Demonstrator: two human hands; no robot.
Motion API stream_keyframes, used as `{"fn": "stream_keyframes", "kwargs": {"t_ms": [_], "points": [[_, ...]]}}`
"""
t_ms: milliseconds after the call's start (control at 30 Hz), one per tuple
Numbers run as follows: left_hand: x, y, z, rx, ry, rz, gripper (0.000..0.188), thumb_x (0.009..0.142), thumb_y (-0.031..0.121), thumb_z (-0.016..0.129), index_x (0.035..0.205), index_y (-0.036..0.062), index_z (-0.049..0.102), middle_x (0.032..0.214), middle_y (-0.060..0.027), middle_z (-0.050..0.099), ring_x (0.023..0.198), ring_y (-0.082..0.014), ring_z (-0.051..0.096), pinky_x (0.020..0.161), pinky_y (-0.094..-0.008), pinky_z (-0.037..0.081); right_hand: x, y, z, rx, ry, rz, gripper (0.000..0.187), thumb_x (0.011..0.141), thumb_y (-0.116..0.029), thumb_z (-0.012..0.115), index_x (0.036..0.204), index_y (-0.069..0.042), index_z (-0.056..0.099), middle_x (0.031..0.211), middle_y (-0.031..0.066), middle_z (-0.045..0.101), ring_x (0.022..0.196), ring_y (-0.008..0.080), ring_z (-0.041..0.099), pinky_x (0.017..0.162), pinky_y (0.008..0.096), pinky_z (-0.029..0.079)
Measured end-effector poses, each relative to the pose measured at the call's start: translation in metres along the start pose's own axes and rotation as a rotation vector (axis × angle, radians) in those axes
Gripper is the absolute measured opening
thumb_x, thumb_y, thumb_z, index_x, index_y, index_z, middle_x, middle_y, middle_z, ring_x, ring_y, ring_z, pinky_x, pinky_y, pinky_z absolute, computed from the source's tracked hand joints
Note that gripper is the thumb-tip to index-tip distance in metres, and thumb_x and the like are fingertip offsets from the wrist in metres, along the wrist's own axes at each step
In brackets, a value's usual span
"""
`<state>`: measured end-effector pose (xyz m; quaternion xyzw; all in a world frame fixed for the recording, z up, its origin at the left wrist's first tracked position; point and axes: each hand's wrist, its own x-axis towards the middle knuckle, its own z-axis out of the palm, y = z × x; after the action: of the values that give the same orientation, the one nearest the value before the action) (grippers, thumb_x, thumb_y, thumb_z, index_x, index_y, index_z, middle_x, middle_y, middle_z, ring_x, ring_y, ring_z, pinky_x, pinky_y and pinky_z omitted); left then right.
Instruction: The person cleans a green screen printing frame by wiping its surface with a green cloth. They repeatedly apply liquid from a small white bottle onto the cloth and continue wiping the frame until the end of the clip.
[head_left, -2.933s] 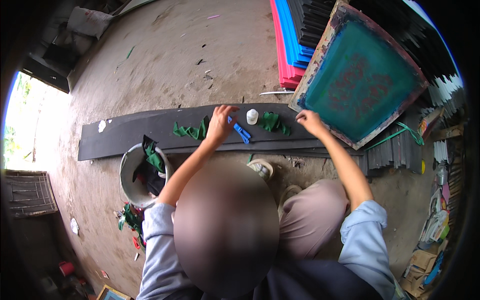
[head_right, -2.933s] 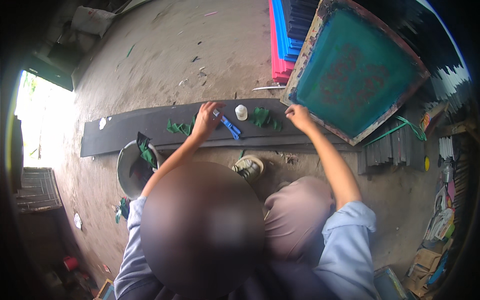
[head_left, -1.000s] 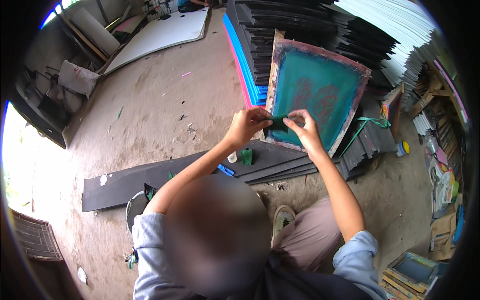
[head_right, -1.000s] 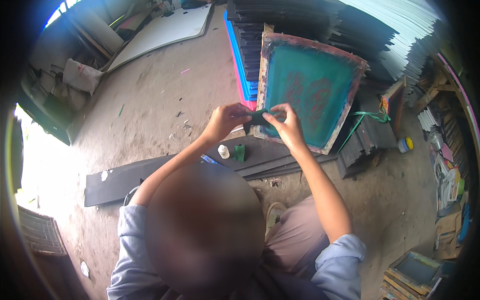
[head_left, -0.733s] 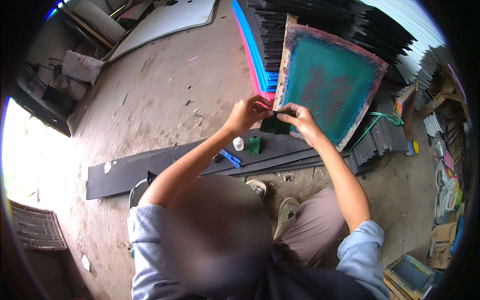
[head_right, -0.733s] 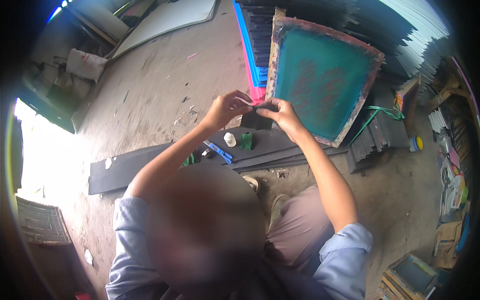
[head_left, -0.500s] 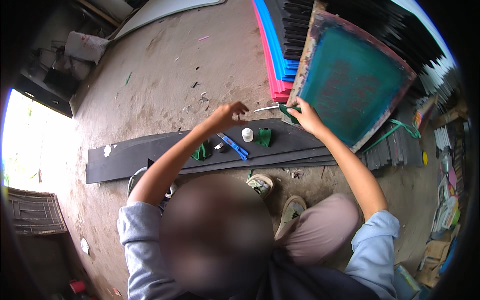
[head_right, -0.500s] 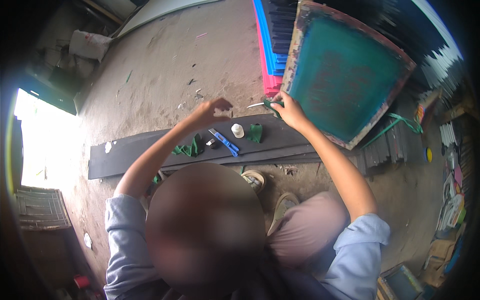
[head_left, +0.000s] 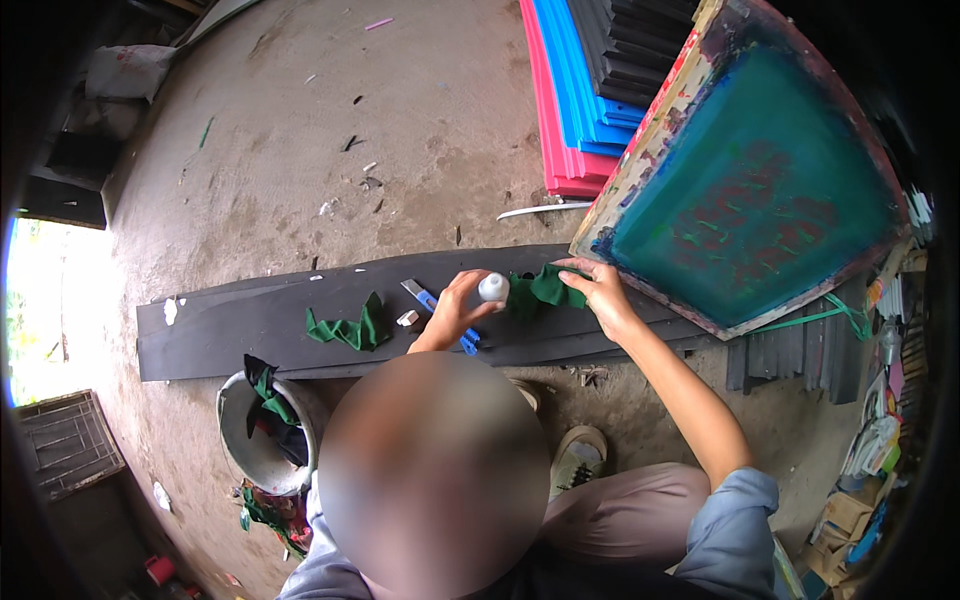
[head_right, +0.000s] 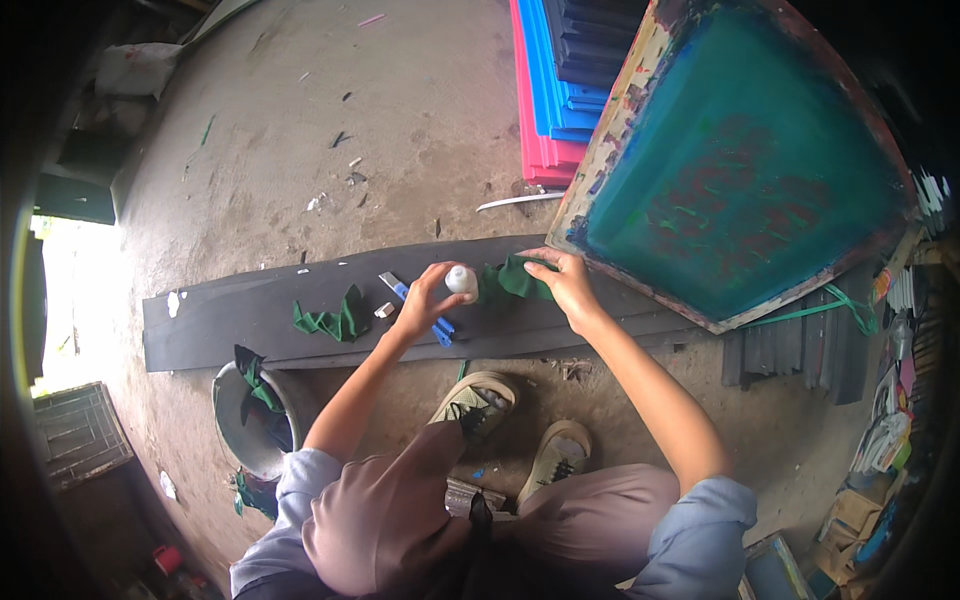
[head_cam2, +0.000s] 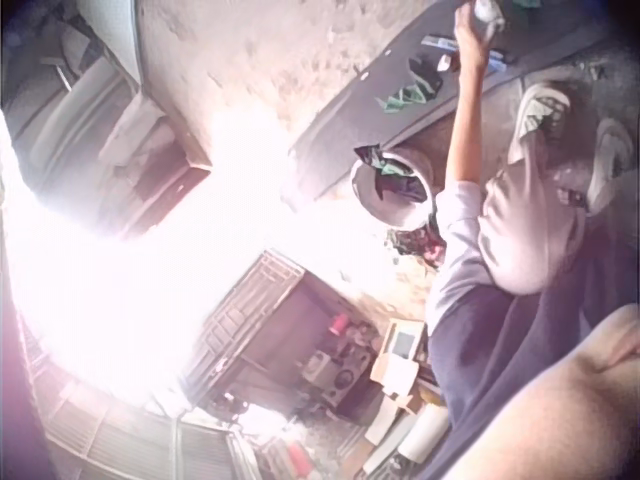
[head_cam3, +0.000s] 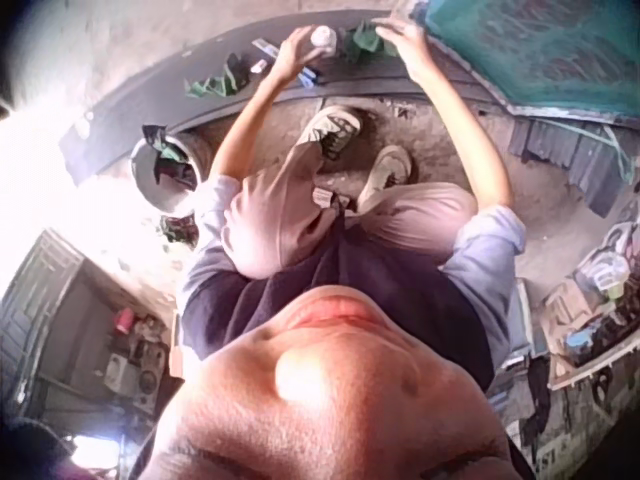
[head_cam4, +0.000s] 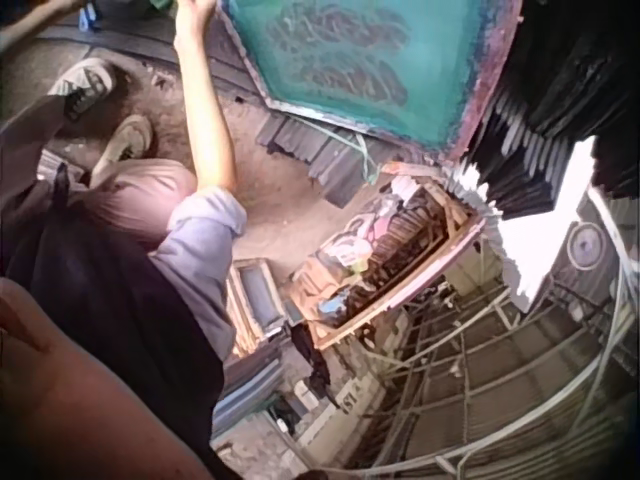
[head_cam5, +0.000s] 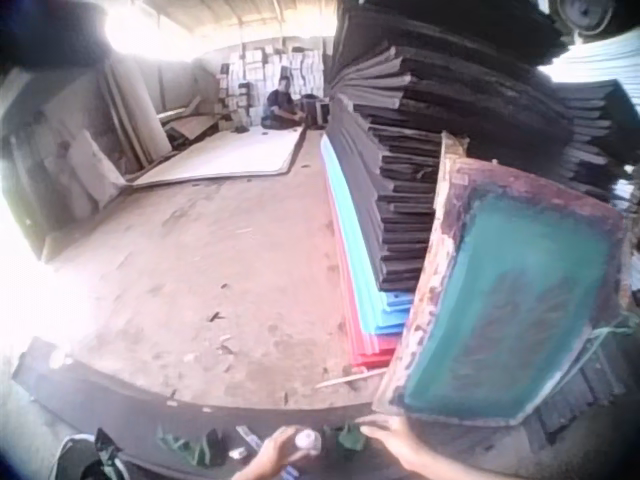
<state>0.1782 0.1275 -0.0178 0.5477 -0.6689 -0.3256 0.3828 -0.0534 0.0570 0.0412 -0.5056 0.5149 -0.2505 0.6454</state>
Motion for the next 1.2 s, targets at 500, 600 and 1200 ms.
{"fn": "stream_keyframes", "kwargs": {"t_ms": [500,600,1200], "points": [[0.031,0.077,-0.007,0.38,-0.002,-0.086,0.035,0.071,0.028,0.07,0.1,0.0099,0.061,0.087,-0.0107,0.049,0.07,-0.0283,0.061,0.059,-0.0381,0.051,-0.001,-0.006,0.012,0.336,0.002,0.156,0.024,0.087,-0.013,0.056,0.107,0.0,0.06,0.098,0.0042,0.062,0.093,0.0087,0.053,0.083,0.0242,0.039],[0.029,0.081,-0.008,0.428,-0.001,-0.077,0.034,0.07,0.027,0.071,0.098,0.0098,0.062,0.086,-0.0105,0.05,0.068,-0.0279,0.061,0.057,-0.0374,0.05,-0.003,-0.006,0.016,0.362,-0.007,0.189,0.025,0.088,-0.014,0.054,0.109,-0.001,0.058,0.101,0.0045,0.061,0.094,0.0094,0.053,0.083,0.025,0.039],[0.03,0.021,-0.013,-0.093,-0.08,-0.075,0.04,0.075,0.019,0.068,0.11,0.0042,0.056,0.096,-0.0121,0.055,0.09,-0.0309,0.057,0.077,-0.037,0.045,0.016,0.003,0.015,0.496,-0.035,0.203,0.022,0.088,-0.011,0.053,0.107,0.0,0.057,0.101,0.0083,0.062,0.091,0.0132,0.059,0.081,0.0257,0.046]]}}
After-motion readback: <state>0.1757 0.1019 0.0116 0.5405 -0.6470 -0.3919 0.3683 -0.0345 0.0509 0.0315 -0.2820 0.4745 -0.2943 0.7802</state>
